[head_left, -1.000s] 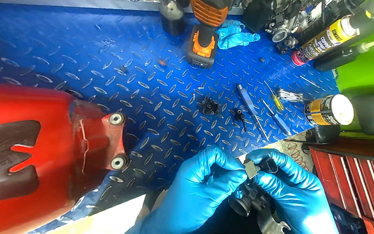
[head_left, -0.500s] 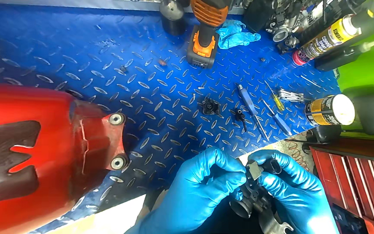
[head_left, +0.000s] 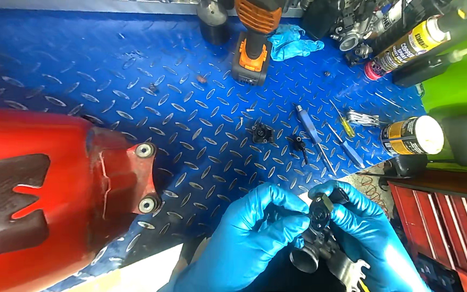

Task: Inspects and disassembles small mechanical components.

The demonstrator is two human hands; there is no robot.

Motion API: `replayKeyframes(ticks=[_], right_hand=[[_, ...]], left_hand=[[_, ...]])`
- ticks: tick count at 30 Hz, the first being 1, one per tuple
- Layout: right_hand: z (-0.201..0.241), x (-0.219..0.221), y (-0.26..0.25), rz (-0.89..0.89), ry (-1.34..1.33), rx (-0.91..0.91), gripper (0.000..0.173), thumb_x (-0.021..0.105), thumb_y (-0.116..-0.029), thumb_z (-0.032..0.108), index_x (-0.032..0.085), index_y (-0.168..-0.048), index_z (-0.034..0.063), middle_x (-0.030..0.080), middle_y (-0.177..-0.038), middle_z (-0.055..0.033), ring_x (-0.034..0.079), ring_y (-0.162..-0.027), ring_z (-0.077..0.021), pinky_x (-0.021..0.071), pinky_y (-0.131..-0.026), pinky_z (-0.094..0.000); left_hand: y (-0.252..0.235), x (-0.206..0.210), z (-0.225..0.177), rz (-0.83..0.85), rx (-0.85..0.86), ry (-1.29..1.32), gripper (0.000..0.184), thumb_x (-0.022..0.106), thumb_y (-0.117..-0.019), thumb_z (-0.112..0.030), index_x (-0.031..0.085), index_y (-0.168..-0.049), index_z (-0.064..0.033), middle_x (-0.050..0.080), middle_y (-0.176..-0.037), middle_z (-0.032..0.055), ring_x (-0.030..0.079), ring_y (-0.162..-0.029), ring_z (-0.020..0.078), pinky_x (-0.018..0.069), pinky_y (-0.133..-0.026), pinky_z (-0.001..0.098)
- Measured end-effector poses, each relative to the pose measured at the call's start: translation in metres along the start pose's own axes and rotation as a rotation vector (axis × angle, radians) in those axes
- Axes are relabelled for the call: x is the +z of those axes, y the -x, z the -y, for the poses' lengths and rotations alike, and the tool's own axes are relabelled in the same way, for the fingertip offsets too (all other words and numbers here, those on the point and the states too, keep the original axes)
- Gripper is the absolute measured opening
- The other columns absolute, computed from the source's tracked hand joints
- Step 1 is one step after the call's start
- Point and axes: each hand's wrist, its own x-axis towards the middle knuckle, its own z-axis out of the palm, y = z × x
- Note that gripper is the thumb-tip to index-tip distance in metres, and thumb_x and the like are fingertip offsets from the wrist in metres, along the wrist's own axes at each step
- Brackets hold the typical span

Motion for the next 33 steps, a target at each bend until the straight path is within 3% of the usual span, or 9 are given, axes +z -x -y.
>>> replayKeyframes(ticks=[7, 9, 11, 14, 16, 18, 22, 28, 33], right_hand=[[-0.002, -0.007, -0.002, 0.057, -0.165, 0.033, 0.019, 0.068, -0.0965, 0.014, 0.072, -0.113, 0.0050, 0.072, -0.103, -0.0079, 0.069, -0.088, -0.0091, 0.0588, -0.080, -0.0263], [-0.004, -0.008, -0.002, 0.062, -0.189, 0.047, 0.020, 0.069, -0.0960, 0.014, 0.072, -0.113, 0.0052, 0.073, -0.103, -0.0075, 0.069, -0.088, -0.0086, 0.0587, -0.080, -0.0259], [-0.005, -0.009, -0.003, 0.063, -0.193, 0.055, 0.019, 0.069, -0.0960, 0.015, 0.073, -0.113, 0.0058, 0.072, -0.101, -0.0067, 0.068, -0.085, -0.0075, 0.0584, -0.078, -0.0244], [-0.006, -0.012, -0.004, 0.081, -0.219, 0.048, 0.019, 0.069, -0.0964, 0.015, 0.072, -0.113, 0.0063, 0.072, -0.103, -0.0065, 0.068, -0.087, -0.0082, 0.0584, -0.080, -0.0256], [-0.007, -0.013, -0.004, 0.077, -0.233, 0.047, 0.018, 0.069, -0.0961, 0.015, 0.072, -0.112, 0.0069, 0.071, -0.102, -0.0059, 0.068, -0.086, -0.0081, 0.0583, -0.079, -0.0255], [-0.006, -0.016, -0.005, 0.078, -0.248, 0.051, 0.019, 0.069, -0.0966, 0.016, 0.072, -0.112, 0.0068, 0.071, -0.103, -0.0077, 0.068, -0.089, -0.0099, 0.0583, -0.081, -0.0269], [-0.003, -0.017, -0.008, 0.104, -0.293, 0.054, 0.021, 0.068, -0.0969, 0.018, 0.072, -0.114, 0.0078, 0.072, -0.104, -0.0084, 0.069, -0.091, -0.0113, 0.0588, -0.083, -0.0287], [0.014, -0.020, -0.012, 0.156, -0.311, 0.012, 0.022, 0.068, -0.0969, 0.017, 0.071, -0.116, 0.0071, 0.071, -0.106, -0.0082, 0.068, -0.091, -0.0110, 0.0575, -0.083, -0.0276], [0.024, -0.023, -0.011, 0.156, -0.236, 0.000, 0.021, 0.070, -0.0954, 0.015, 0.072, -0.114, 0.0061, 0.070, -0.106, -0.0087, 0.067, -0.089, -0.0105, 0.0570, -0.080, -0.0265]], left_hand=[[-0.005, -0.003, 0.004, -0.040, 0.007, -0.094, 0.022, 0.071, -0.0937, -0.007, 0.068, -0.115, -0.0080, 0.072, -0.099, 0.0044, 0.070, -0.080, 0.0106, 0.0617, -0.071, 0.0232], [-0.006, -0.003, 0.009, -0.046, -0.020, -0.145, 0.033, 0.076, -0.0893, -0.010, 0.066, -0.121, -0.0113, 0.071, -0.105, 0.0027, 0.068, -0.083, 0.0089, 0.0593, -0.073, 0.0208], [-0.007, -0.004, 0.015, -0.004, -0.089, -0.147, 0.052, 0.082, -0.0844, -0.014, 0.060, -0.131, -0.0122, 0.066, -0.118, 0.0046, 0.068, -0.096, 0.0134, 0.0608, -0.081, 0.0265], [-0.014, -0.010, 0.019, 0.247, -0.300, -0.023, 0.091, 0.086, -0.0802, -0.023, 0.036, -0.155, -0.0133, 0.054, -0.142, 0.0072, 0.061, -0.123, 0.0183, 0.0567, -0.101, 0.0355], [-0.021, -0.014, 0.016, 0.491, -0.416, 0.055, 0.096, 0.082, -0.0835, -0.019, 0.025, -0.161, -0.0107, 0.052, -0.147, 0.0078, 0.057, -0.129, 0.0161, 0.0521, -0.107, 0.0340], [-0.025, -0.016, 0.011, 0.621, -0.410, -0.002, 0.088, 0.080, -0.0876, -0.018, 0.029, -0.158, -0.0055, 0.054, -0.145, 0.0059, 0.056, -0.129, 0.0089, 0.0492, -0.109, 0.0283], [-0.022, -0.008, 0.000, 0.574, -0.274, -0.209, 0.075, 0.080, -0.0869, -0.024, 0.044, -0.148, -0.0003, 0.060, -0.136, 0.0048, 0.057, -0.124, 0.0042, 0.0490, -0.106, 0.0246], [-0.012, -0.007, -0.006, 0.436, -0.018, -0.496, 0.072, 0.084, -0.0807, -0.042, 0.056, -0.134, -0.0027, 0.061, -0.128, 0.0129, 0.055, -0.123, 0.0163, 0.0449, -0.107, 0.0307], [-0.003, -0.009, -0.022, 0.456, -0.024, -0.670, 0.069, 0.081, -0.0778, -0.053, 0.062, -0.124, -0.0053, 0.063, -0.126, 0.0152, 0.054, -0.124, 0.0260, 0.0416, -0.106, 0.0406]])
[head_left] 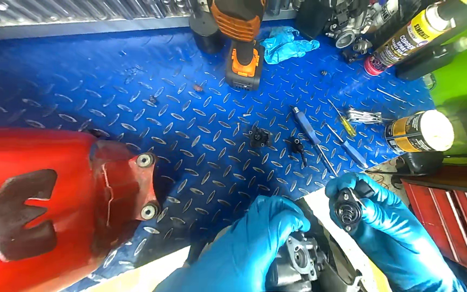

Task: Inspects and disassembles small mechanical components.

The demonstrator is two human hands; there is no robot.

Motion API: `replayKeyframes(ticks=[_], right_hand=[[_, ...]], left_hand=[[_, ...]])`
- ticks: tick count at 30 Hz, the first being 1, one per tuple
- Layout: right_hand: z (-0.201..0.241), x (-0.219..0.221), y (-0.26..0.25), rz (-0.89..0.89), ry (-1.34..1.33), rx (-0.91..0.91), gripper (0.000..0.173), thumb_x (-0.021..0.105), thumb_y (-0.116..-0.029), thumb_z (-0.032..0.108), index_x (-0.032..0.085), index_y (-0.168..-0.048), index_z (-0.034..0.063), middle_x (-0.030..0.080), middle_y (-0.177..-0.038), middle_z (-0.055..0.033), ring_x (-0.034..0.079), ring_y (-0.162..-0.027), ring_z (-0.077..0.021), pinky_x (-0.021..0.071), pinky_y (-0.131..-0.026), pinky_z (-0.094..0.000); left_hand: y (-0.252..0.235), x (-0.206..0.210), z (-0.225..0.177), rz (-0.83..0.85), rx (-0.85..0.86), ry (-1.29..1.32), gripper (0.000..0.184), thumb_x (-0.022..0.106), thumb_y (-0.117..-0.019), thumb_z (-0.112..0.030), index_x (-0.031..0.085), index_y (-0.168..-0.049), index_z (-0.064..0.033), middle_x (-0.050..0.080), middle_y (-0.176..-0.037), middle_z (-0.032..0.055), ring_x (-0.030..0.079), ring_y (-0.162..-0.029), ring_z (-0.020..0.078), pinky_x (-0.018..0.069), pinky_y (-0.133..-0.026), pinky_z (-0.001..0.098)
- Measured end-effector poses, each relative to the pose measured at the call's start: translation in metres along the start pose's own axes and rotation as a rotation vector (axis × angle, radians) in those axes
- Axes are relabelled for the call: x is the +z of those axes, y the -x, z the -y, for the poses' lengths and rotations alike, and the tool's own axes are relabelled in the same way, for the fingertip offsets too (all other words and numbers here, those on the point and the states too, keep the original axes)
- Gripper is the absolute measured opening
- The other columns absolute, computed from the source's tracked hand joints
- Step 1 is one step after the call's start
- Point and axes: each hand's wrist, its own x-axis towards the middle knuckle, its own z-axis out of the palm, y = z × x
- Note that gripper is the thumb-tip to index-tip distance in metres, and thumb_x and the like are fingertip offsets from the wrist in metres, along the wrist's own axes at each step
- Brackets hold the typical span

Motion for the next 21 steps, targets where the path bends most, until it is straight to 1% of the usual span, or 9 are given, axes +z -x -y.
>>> replayKeyframes(ticks=[1, 2, 3, 4, 6, 8, 12, 15, 21], right_hand=[[0.001, 0.000, 0.001, 0.008, 0.022, 0.004, 0.021, 0.069, -0.0954, 0.014, 0.072, -0.114, 0.0059, 0.070, -0.108, -0.0087, 0.068, -0.090, -0.0103, 0.0573, -0.081, -0.0263], [0.002, 0.001, 0.002, 0.018, 0.041, 0.010, 0.021, 0.069, -0.0955, 0.013, 0.072, -0.115, 0.0053, 0.071, -0.109, -0.0089, 0.068, -0.091, -0.0103, 0.0578, -0.081, -0.0262], [0.003, 0.002, 0.003, 0.027, 0.060, 0.017, 0.021, 0.069, -0.0957, 0.012, 0.072, -0.115, 0.0049, 0.071, -0.110, -0.0088, 0.068, -0.092, -0.0099, 0.0583, -0.081, -0.0258], [0.004, 0.003, 0.005, 0.038, 0.081, 0.023, 0.022, 0.069, -0.0960, 0.012, 0.072, -0.116, 0.0051, 0.071, -0.112, -0.0086, 0.069, -0.093, -0.0096, 0.0586, -0.081, -0.0254], [0.007, 0.004, 0.007, 0.053, 0.123, 0.028, 0.022, 0.069, -0.0959, 0.012, 0.072, -0.116, 0.0055, 0.072, -0.113, -0.0080, 0.069, -0.094, -0.0091, 0.0584, -0.081, -0.0243], [0.010, 0.005, 0.008, 0.061, 0.148, 0.025, 0.022, 0.069, -0.0960, 0.012, 0.072, -0.117, 0.0062, 0.072, -0.115, -0.0076, 0.069, -0.096, -0.0093, 0.0583, -0.083, -0.0243], [0.013, 0.004, 0.010, 0.058, 0.229, -0.004, 0.022, 0.069, -0.0959, 0.011, 0.073, -0.117, 0.0061, 0.072, -0.115, -0.0073, 0.069, -0.099, -0.0094, 0.0586, -0.085, -0.0246], [0.013, 0.007, 0.013, 0.070, 0.329, -0.026, 0.021, 0.069, -0.0957, 0.009, 0.073, -0.116, 0.0065, 0.072, -0.115, -0.0057, 0.069, -0.100, -0.0097, 0.0584, -0.086, -0.0260], [0.017, 0.011, 0.015, 0.090, 0.477, -0.014, 0.021, 0.069, -0.0954, 0.006, 0.072, -0.116, 0.0048, 0.072, -0.115, -0.0032, 0.068, -0.103, -0.0084, 0.0578, -0.089, -0.0250]], left_hand=[[0.002, -0.002, -0.002, 0.033, 0.003, 0.054, 0.070, 0.081, -0.0795, -0.051, 0.059, -0.126, -0.0023, 0.060, -0.129, 0.0183, 0.052, -0.129, 0.0278, 0.0414, -0.110, 0.0408], [0.004, -0.004, -0.002, 0.068, 0.023, 0.126, 0.071, 0.080, -0.0821, -0.045, 0.055, -0.129, 0.0020, 0.057, -0.133, 0.0225, 0.050, -0.134, 0.0303, 0.0405, -0.114, 0.0416], [0.006, -0.006, -0.002, 0.087, 0.047, 0.185, 0.071, 0.079, -0.0838, -0.039, 0.052, -0.132, 0.0059, 0.054, -0.136, 0.0261, 0.049, -0.135, 0.0313, 0.0407, -0.114, 0.0413], [0.007, -0.007, 0.001, 0.101, 0.072, 0.212, 0.071, 0.076, -0.0859, -0.036, 0.049, -0.135, 0.0071, 0.052, -0.138, 0.0269, 0.048, -0.136, 0.0309, 0.0403, -0.114, 0.0406], [0.008, -0.009, 0.006, 0.095, 0.096, 0.224, 0.068, 0.076, -0.0896, -0.033, 0.048, -0.137, 0.0062, 0.051, -0.142, 0.0254, 0.048, -0.139, 0.0286, 0.0416, -0.116, 0.0396], [0.008, -0.009, 0.010, 0.077, 0.101, 0.225, 0.065, 0.078, -0.0894, -0.032, 0.050, -0.136, 0.0034, 0.054, -0.142, 0.0217, 0.050, -0.137, 0.0255, 0.0441, -0.115, 0.0388], [0.006, -0.005, 0.011, 0.032, 0.045, 0.191, 0.067, 0.081, -0.0857, -0.042, 0.056, -0.133, -0.0019, 0.060, -0.134, 0.0155, 0.056, -0.128, 0.0199, 0.0479, -0.108, 0.0356], [0.006, -0.003, 0.010, 0.020, 0.016, 0.155, 0.070, 0.080, -0.0841, -0.049, 0.057, -0.132, -0.0028, 0.061, -0.130, 0.0142, 0.057, -0.124, 0.0181, 0.0485, -0.105, 0.0338], [0.003, -0.002, 0.007, 0.026, 0.034, 0.085, 0.065, 0.076, -0.0871, -0.050, 0.057, -0.129, -0.0039, 0.062, -0.125, 0.0147, 0.058, -0.120, 0.0202, 0.0490, -0.101, 0.0350]])
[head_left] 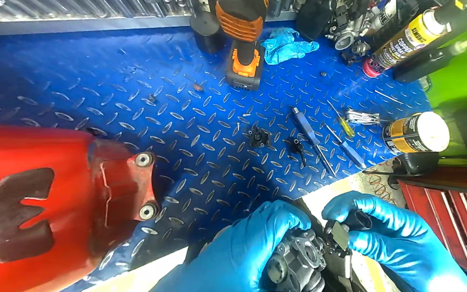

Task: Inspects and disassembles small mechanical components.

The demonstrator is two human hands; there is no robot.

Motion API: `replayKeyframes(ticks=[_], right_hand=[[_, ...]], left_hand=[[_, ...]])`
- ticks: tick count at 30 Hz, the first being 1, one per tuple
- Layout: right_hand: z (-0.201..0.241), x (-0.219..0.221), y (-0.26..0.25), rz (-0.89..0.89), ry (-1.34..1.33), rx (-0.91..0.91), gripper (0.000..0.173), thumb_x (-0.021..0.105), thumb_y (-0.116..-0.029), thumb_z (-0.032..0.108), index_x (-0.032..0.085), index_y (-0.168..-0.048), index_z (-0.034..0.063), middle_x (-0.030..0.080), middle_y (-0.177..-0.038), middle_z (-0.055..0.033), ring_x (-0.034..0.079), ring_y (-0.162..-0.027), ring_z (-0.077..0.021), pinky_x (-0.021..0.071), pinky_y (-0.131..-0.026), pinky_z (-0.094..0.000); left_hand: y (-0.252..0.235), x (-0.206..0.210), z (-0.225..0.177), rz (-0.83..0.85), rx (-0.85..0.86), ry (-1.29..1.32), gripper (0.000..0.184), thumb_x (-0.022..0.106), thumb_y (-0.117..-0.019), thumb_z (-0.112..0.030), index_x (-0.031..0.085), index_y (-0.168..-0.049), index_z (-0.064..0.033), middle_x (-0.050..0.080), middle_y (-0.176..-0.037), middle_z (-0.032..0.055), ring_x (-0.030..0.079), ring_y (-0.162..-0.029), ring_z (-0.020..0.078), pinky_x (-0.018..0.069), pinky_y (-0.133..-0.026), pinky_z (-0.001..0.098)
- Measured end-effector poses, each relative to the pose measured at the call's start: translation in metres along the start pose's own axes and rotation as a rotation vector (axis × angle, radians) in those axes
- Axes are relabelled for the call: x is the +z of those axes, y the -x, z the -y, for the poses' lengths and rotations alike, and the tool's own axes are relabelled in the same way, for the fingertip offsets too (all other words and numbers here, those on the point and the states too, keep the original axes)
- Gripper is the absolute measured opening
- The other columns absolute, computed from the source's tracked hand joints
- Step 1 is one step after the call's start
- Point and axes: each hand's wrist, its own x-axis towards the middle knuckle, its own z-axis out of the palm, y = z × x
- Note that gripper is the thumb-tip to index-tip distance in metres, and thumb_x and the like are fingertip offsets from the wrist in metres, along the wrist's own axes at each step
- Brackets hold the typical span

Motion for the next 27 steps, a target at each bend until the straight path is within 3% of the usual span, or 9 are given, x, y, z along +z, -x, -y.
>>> replayKeyframes(ticks=[4, 11, 18, 27], right_hand=[[0.001, 0.004, 0.001, 0.009, 0.083, 0.014, 0.020, 0.069, -0.0952, 0.005, 0.071, -0.115, 0.0029, 0.071, -0.116, -0.0031, 0.067, -0.104, -0.0078, 0.0577, -0.090, -0.0251], [0.010, 0.010, 0.005, 0.049, 0.355, -0.057, 0.017, 0.070, -0.0960, 0.006, 0.070, -0.112, 0.0000, 0.069, -0.116, -0.0088, 0.065, -0.111, -0.0115, 0.0568, -0.095, -0.0279], [0.025, 0.015, 0.009, 0.040, 0.633, -0.074, 0.017, 0.069, -0.0980, 0.011, 0.072, -0.113, 0.0024, 0.069, -0.116, -0.0121, 0.065, -0.112, -0.0117, 0.0558, -0.094, -0.0256], [0.030, 0.017, 0.010, 0.054, 0.679, -0.058, 0.018, 0.068, -0.0986, 0.011, 0.072, -0.113, 0.0012, 0.069, -0.117, -0.0139, 0.065, -0.112, -0.0127, 0.0548, -0.095, -0.0254]], left_hand=[[-0.002, 0.001, -0.004, -0.001, 0.017, -0.037, 0.063, 0.075, -0.0879, -0.049, 0.058, -0.126, -0.0022, 0.063, -0.123, 0.0173, 0.058, -0.119, 0.0233, 0.0477, -0.102, 0.0358], [-0.009, 0.001, -0.016, 0.040, -0.048, -0.150, 0.064, 0.072, -0.0879, -0.053, 0.059, -0.123, -0.0011, 0.063, -0.116, 0.0196, 0.061, -0.112, 0.0299, 0.0516, -0.093, 0.0421], [-0.011, 0.003, -0.017, 0.036, -0.041, -0.178, 0.062, 0.070, -0.0889, -0.055, 0.060, -0.121, -0.0027, 0.064, -0.114, 0.0179, 0.061, -0.110, 0.0291, 0.0519, -0.090, 0.0415], [-0.009, 0.003, -0.018, 0.045, -0.039, -0.157, 0.062, 0.072, -0.0876, -0.052, 0.060, -0.121, -0.0016, 0.064, -0.117, 0.0195, 0.060, -0.113, 0.0315, 0.0503, -0.093, 0.0437]])
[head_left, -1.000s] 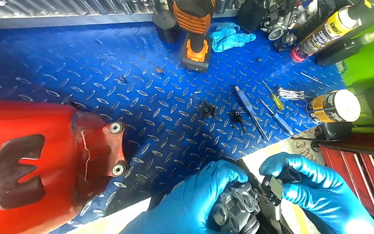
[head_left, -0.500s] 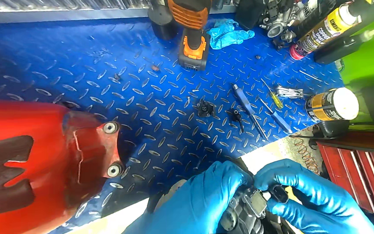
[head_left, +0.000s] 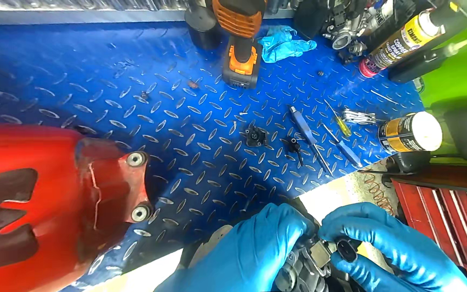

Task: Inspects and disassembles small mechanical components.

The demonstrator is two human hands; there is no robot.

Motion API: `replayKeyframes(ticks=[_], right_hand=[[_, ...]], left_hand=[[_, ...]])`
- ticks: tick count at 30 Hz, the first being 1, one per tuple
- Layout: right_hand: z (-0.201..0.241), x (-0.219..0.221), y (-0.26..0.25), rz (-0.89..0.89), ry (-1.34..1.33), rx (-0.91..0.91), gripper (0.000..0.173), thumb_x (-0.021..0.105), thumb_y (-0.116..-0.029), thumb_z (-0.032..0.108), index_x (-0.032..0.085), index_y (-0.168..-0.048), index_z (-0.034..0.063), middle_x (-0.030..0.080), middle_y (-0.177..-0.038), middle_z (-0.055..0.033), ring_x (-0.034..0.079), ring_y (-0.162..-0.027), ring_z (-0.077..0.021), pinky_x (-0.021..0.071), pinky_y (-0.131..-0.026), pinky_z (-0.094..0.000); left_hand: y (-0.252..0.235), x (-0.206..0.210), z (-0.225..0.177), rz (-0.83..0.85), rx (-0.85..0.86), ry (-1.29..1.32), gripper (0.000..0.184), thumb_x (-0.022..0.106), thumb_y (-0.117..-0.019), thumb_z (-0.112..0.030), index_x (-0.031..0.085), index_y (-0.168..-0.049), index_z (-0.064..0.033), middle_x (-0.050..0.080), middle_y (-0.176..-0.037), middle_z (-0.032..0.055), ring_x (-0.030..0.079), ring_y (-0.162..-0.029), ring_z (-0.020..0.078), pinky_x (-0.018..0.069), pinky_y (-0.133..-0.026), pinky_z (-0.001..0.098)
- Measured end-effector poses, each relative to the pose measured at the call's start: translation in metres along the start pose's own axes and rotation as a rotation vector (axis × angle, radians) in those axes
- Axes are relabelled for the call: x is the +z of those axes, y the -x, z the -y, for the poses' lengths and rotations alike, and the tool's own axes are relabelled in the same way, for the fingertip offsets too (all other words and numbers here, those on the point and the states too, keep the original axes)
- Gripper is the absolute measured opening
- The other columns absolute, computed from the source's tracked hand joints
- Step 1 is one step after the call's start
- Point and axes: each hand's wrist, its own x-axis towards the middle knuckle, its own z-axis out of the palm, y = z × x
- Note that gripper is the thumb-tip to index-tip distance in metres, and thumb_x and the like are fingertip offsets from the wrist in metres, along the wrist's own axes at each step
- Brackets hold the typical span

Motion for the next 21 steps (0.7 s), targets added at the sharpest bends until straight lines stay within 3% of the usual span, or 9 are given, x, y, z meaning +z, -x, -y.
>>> replayKeyframes(ticks=[8, 21], right_hand=[[0.0096, 0.0040, 0.0011, 0.002, 0.083, -0.012, 0.019, 0.066, -0.1002, 0.014, 0.073, -0.115, 0.0035, 0.069, -0.116, -0.0146, 0.065, -0.112, -0.0141, 0.0544, -0.096, -0.0263], [0.0073, 0.0055, 0.0009, 0.027, -0.012, -0.008, 0.020, 0.067, -0.0995, 0.014, 0.072, -0.116, 0.0029, 0.069, -0.116, -0.0149, 0.066, -0.109, -0.0155, 0.0559, -0.092, -0.0274]], left_hand=[[0.0035, -0.0014, 0.0001, 0.025, 0.006, 0.002, 0.064, 0.074, -0.0861, -0.051, 0.060, -0.123, -0.0006, 0.063, -0.120, 0.0220, 0.059, -0.116, 0.0340, 0.0485, -0.097, 0.0447], [0.0059, -0.0009, 0.0036, 0.010, 0.035, 0.060, 0.064, 0.077, -0.0855, -0.046, 0.059, -0.123, 0.0027, 0.062, -0.121, 0.0240, 0.058, -0.118, 0.0323, 0.0464, -0.102, 0.0424]])
